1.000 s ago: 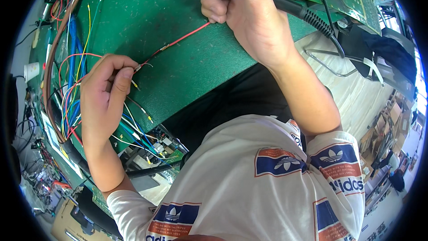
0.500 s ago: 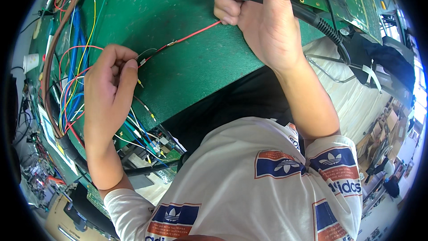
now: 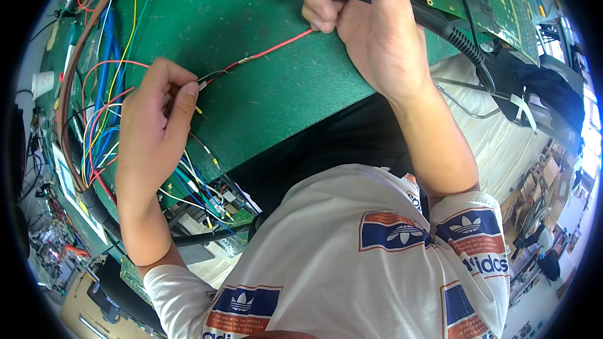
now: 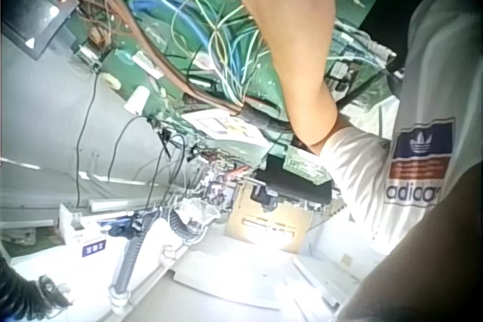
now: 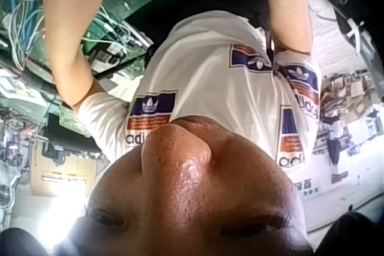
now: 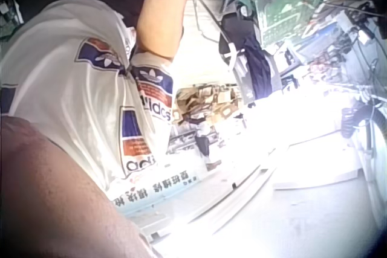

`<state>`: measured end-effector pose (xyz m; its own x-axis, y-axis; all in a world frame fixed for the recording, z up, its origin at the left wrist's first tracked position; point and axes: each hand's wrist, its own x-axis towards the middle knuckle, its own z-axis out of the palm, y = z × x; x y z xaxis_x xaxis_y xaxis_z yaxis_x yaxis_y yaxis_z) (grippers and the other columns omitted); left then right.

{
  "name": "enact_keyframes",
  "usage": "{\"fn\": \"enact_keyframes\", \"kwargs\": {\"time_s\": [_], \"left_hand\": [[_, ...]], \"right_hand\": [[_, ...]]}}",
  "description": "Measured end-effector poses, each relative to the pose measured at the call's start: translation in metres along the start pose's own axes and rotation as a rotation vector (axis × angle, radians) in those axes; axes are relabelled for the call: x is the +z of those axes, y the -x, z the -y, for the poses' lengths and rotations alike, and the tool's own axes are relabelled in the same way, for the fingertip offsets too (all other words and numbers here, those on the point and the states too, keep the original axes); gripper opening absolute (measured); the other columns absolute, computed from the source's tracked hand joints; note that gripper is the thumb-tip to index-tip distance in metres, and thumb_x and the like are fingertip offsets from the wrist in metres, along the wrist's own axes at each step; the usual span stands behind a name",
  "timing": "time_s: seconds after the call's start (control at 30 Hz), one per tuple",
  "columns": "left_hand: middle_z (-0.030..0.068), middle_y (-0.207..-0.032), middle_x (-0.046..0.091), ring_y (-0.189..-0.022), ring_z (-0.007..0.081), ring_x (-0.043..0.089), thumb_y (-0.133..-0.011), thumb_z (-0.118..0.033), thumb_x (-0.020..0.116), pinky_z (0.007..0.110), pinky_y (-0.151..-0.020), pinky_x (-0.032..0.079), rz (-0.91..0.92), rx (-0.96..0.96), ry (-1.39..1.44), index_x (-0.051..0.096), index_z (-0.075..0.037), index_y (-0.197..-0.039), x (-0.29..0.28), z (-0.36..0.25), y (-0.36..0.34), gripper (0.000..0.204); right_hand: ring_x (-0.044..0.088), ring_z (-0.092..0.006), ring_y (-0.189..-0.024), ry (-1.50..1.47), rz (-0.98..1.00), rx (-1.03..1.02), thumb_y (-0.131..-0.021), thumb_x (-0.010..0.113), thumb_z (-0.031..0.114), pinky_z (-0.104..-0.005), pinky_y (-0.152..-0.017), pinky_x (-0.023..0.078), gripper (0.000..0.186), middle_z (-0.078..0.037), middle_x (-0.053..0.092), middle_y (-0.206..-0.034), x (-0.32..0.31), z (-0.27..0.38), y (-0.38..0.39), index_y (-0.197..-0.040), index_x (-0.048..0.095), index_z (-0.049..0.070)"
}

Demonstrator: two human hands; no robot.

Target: The person is soldering two wires together by holding them with one hand and applying a soldering iron with the other.

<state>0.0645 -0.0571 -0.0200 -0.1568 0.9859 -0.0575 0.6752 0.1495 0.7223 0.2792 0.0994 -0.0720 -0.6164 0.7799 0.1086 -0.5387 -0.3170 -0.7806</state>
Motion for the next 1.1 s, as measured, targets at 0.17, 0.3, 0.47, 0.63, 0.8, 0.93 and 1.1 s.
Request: {"fn": "enact_keyframes", "kwargs": {"time_s": [0.17, 0.3, 0.47, 0.63, 0.8, 0.93, 1.1], "left_hand": [[0.0066, -0.072, 0.055, -0.061, 0.0107, 0.046, -0.097, -0.005, 0.059, 0.027, -0.055, 0.037, 0.010, 0.013, 0.004, 0.055, 0.001, -0.095, 0.000, 0.006, -0.003, 0.007], [0.0064, -0.073, 0.056, -0.061, 0.0099, 0.046, -0.097, -0.005, 0.059, 0.027, -0.055, 0.036, -0.001, 0.030, -0.004, 0.056, 0.001, -0.095, 0.000, 0.008, -0.004, 0.007], [0.0054, -0.072, 0.054, -0.060, 0.0089, 0.044, -0.097, -0.004, 0.059, 0.026, -0.054, 0.035, -0.008, 0.057, -0.016, 0.056, 0.001, -0.094, 0.000, 0.011, -0.005, 0.007], [0.0045, -0.071, 0.052, -0.059, 0.0084, 0.043, -0.097, -0.002, 0.059, 0.026, -0.054, 0.034, 0.000, 0.049, -0.013, 0.056, 0.001, -0.094, -0.002, 0.007, -0.003, 0.005], [0.0044, -0.073, 0.053, -0.060, 0.0079, 0.044, -0.096, -0.001, 0.059, 0.025, -0.054, 0.034, -0.018, 0.059, -0.020, 0.056, 0.001, -0.094, 0.000, 0.008, -0.003, 0.005], [0.0026, -0.073, 0.054, -0.061, 0.0061, 0.044, -0.097, -0.002, 0.060, 0.024, -0.054, 0.035, -0.031, 0.070, -0.013, 0.056, 0.001, -0.094, 0.000, 0.008, -0.004, 0.006], [0.0128, -0.071, 0.062, -0.057, 0.0212, 0.061, -0.092, -0.001, 0.065, 0.031, -0.054, 0.047, -0.115, -0.016, 0.017, 0.056, 0.001, -0.088, 0.000, 0.004, -0.006, 0.011]], "right_hand": [[0.046, -0.0152, -0.071, 0.025, 0.003, -0.043, -0.103, 0.032, 0.064, -0.0302, -0.071, 0.040, 0.065, -0.006, 0.051, -0.077, -0.001, -0.001, 0.000, -0.116, 0.051, 0.003], [0.046, -0.0156, -0.071, 0.040, 0.051, -0.091, -0.103, 0.030, 0.065, -0.0310, -0.071, 0.040, 0.066, -0.007, 0.052, -0.077, -0.002, 0.000, 0.001, -0.117, 0.050, 0.003], [0.046, -0.0171, -0.078, 0.167, 0.146, -0.134, -0.104, 0.030, 0.061, -0.0344, -0.078, 0.040, 0.064, -0.006, 0.049, -0.085, 0.002, 0.007, 0.014, -0.128, 0.044, 0.003], [0.047, -0.0174, -0.081, 0.271, 0.139, -0.088, -0.107, 0.041, 0.045, -0.0370, -0.083, 0.041, 0.048, -0.006, 0.046, -0.089, 0.007, 0.004, 0.026, -0.132, 0.043, 0.004], [0.044, -0.0153, -0.078, 0.290, 0.100, -0.030, -0.105, 0.048, 0.035, -0.0350, -0.081, 0.041, 0.038, -0.005, 0.044, -0.085, 0.007, 0.004, 0.017, -0.127, 0.048, 0.004], [0.043, -0.0121, -0.070, 0.049, -0.054, 0.089, -0.103, 0.056, 0.032, -0.0287, -0.070, 0.039, 0.031, -0.003, 0.049, -0.079, 0.019, 0.003, 0.007, -0.116, 0.050, 0.005], [0.040, -0.0101, -0.066, 0.084, 0.001, 0.098, -0.099, 0.063, 0.014, -0.0274, -0.066, 0.038, 0.020, -0.001, 0.048, -0.078, 0.003, -0.001, 0.001, -0.110, 0.050, 0.005]]}}
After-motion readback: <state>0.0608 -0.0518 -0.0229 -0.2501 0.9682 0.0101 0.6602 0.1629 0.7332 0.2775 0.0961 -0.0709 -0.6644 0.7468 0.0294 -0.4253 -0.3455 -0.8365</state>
